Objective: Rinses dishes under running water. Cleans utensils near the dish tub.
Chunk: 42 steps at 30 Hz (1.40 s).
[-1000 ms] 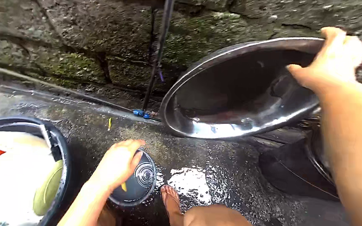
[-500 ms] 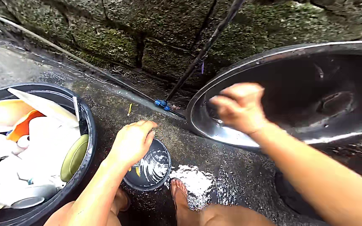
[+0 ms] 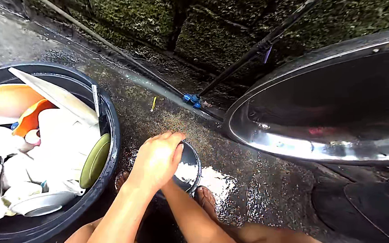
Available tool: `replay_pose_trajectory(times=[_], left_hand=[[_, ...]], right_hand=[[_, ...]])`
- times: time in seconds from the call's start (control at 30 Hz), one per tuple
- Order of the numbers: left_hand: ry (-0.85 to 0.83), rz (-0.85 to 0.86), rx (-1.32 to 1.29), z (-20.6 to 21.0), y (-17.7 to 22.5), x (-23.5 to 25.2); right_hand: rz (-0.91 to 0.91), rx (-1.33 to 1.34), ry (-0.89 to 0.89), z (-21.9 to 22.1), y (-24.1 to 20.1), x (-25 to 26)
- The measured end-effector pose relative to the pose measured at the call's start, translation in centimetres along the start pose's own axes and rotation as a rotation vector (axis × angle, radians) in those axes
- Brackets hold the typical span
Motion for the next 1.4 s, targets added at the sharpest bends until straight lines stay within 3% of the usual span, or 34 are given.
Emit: replay_pose_trajectory(times=[0.03,0.07,0.1,0.13,0.27,0.37,0.47,0.63,0.73,0.83,0.9,1.03,1.07,1.17,1.2,1.23,1.27,1.3,1.4], left_hand=[[0.016,0.014,0.001,0.0,-0.4,-0.2],[0.025,0.025,0.001,-0.1,-0.7,-0.4],[0.027,0.029,0.000,-0.1,-1.1,-0.5],[0.030,0.030,-0.001,-0.3,-1.4,-0.6],[0.021,-0.004,-0.041,-0.6,-1.9,-0.5],[-0.020,-0.012,-0.075,-0.6,-1.4,-0.4],[-0.075,-0.039,-0.088,-0.5,-1.1,-0.4],[-0.139,-0.108,-0.105,-0.8,-1.6,-0.2],[-0.173,-0.134,-0.105,-0.6,-1.7,-0.1],[-0.248,-0.154,-0.095,0.1,-1.5,0.1],[-0.254,-0.146,-0.089,0.3,-1.2,0.2],[-0.210,-0.122,-0.075,0.2,-0.6,0.1],[-0.214,-0.123,-0.073,0.3,-0.5,0.0],[-0.221,-0.119,-0.069,0.6,-0.5,-0.1],[-0.224,-0.118,-0.067,0.7,-0.5,0.0],[-0.225,-0.120,-0.066,0.8,-0.5,0.0],[-0.223,-0.119,-0.068,0.8,-0.5,0.0],[-0.220,-0.117,-0.067,0.8,-0.6,0.1],[-0.220,-0.119,-0.062,0.8,-0.7,0.1]], right_hand=[[0.006,0.035,0.031,-0.1,0.8,-0.7],[0.101,0.069,-0.202,-1.9,1.0,-1.2],[0.168,0.128,-0.297,-3.7,1.3,-1.6],[0.212,0.215,-0.257,-5.1,1.8,-2.2],[0.347,0.687,0.379,-8.1,7.3,-4.4],[0.727,0.944,0.459,-7.5,13.1,-5.4],[0.934,0.977,0.312,-6.8,14.8,-6.5],[0.609,0.688,-0.203,-4.3,10.6,-6.6],[0.386,0.465,-0.383,-3.6,8.5,-6.9],[0.327,0.295,-0.448,-3.7,8.7,-7.3],[0.383,0.371,-0.319,-4.6,9.4,-7.0],[0.598,0.469,0.210,-9.6,11.3,-5.0],[0.640,0.448,0.235,-10.4,11.6,-4.2],[0.651,0.318,0.018,-8.8,11.8,-2.1],[0.581,0.232,0.104,-7.1,11.8,-1.7],[0.466,0.117,0.354,-5.0,12.2,-1.6],[0.560,0.241,-0.018,-4.3,11.9,-1.3],[0.592,0.355,-0.221,-3.7,11.6,-1.0],[0.515,0.509,-0.385,-4.5,8.2,-1.3]])
Point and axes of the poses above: each hand's wrist, its own x-axis towards the middle knuckle, its own z-axis out of the palm, y = z × x, the point moved 8 cm from there along x, towards the middle knuckle, and after that the axes turned 6 degrees about y, right-handed, at the moved point
